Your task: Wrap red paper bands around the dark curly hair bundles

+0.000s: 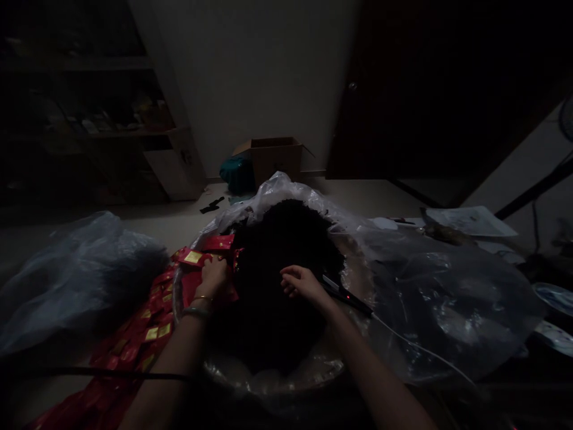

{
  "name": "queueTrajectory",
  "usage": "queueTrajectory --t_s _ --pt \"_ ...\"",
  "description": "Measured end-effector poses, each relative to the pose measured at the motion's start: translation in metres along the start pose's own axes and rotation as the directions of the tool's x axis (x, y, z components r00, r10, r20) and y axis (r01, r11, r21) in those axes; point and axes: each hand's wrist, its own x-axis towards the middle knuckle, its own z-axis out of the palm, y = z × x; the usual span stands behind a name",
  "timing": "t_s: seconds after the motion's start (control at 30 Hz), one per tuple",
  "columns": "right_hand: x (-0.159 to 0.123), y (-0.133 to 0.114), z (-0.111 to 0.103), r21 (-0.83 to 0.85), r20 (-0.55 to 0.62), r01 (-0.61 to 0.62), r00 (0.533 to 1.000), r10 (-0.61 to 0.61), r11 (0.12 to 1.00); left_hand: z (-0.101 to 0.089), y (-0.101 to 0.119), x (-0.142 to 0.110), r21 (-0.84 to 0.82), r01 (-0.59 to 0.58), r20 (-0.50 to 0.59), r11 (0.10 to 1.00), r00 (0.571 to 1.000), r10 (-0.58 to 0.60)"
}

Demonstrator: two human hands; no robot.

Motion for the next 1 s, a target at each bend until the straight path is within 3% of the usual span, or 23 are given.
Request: queueTrajectory --t_s 0.2,0.27,0.3,0.37,0.43,0.53,0.63,0.73,0.87,0.93,1.0 --pt "0.004 0.003 -0.001 -0.019 0.010 0.010 1.000 -0.010 1.000 -0.005 -0.005 0.008 -0.240 -0.064 -0.056 0.969 0.997 0.052" --pt "0.004 0.003 -0.001 -0.016 0.012 0.022 1.000 -0.022 1.000 -0.011 -0.005 0.009 -0.387 -0.112 -0.085 0.915 0.993 0.086" --pt "0.003 0.003 0.000 -0.014 0.013 0.031 0.999 -0.031 0.999 -0.015 -0.004 0.008 -0.497 -0.139 -0.110 0.856 0.989 0.097" --pt "0.001 0.003 0.004 -0.002 0.024 0.064 0.998 -0.064 0.998 -0.022 0.000 0.006 -0.789 -0.185 -0.164 0.585 0.982 0.089" --pt "-0.001 0.005 0.011 0.010 0.066 0.102 0.993 -0.103 0.995 -0.027 0.007 0.001 -0.925 -0.196 -0.189 0.324 0.981 0.052" --pt "-0.004 0.008 0.022 0.025 0.114 0.150 0.982 -0.152 0.988 -0.029 0.024 -0.008 -0.973 -0.161 -0.157 0.165 0.987 0.036" --pt "-0.005 0.009 0.027 0.073 0.043 0.152 0.987 -0.155 0.986 -0.026 0.041 -0.017 -0.994 -0.090 -0.085 0.067 0.994 0.069" --pt "-0.007 0.007 0.026 0.134 0.021 0.143 0.989 -0.147 0.981 -0.020 0.052 -0.024 -0.998 0.013 0.024 0.061 0.983 0.182" --pt "-0.009 0.006 0.025 0.082 0.094 0.126 0.987 -0.134 0.989 -0.013 0.057 -0.027 -0.985 0.010 0.064 0.175 0.951 0.303" --pt "-0.010 0.008 0.025 -0.039 0.037 0.207 0.978 -0.206 0.978 -0.012 0.057 -0.026 -0.969 -0.049 0.036 0.241 0.941 0.336" --pt "-0.011 0.008 0.024 -0.216 -0.109 0.354 0.918 -0.382 0.910 -0.011 0.056 -0.027 -0.945 -0.106 0.029 0.309 0.914 0.404"
